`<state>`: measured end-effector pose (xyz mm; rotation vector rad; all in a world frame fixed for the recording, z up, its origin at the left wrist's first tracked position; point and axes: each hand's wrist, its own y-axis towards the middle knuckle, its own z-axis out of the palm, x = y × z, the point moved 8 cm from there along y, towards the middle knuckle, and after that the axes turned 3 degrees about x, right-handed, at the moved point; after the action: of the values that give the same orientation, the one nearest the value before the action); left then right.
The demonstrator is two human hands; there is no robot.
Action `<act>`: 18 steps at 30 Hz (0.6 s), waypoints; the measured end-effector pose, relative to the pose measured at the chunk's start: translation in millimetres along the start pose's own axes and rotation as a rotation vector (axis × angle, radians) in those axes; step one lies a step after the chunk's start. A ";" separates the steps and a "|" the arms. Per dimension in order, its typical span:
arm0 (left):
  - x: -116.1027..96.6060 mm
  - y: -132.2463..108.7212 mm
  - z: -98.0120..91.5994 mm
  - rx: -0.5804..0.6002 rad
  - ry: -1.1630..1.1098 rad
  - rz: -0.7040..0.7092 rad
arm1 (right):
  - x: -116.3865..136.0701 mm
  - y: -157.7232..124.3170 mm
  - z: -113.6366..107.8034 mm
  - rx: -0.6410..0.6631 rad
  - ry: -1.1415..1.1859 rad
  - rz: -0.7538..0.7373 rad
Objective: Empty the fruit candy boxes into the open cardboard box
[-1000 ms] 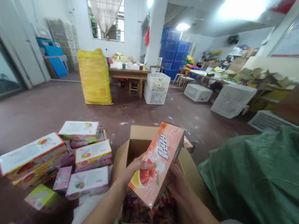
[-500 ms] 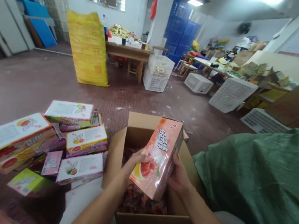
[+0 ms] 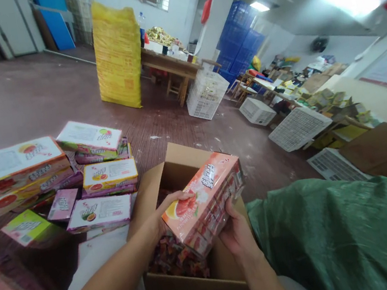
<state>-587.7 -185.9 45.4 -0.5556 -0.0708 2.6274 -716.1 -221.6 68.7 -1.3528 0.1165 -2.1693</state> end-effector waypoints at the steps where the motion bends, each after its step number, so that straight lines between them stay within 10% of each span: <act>1: 0.2 0.5 -0.6 -0.003 -0.003 0.014 | 2.2 -0.5 1.3 -0.003 0.010 -0.002; 18: -27.4 -6.2 4.2 -0.169 0.285 0.263 | 9.9 19.6 -15.9 -0.133 -0.167 -0.181</act>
<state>-564.3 -192.2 60.3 -1.0569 -0.1406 2.7775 -724.5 -246.4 61.9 -1.6722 0.0780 -2.2162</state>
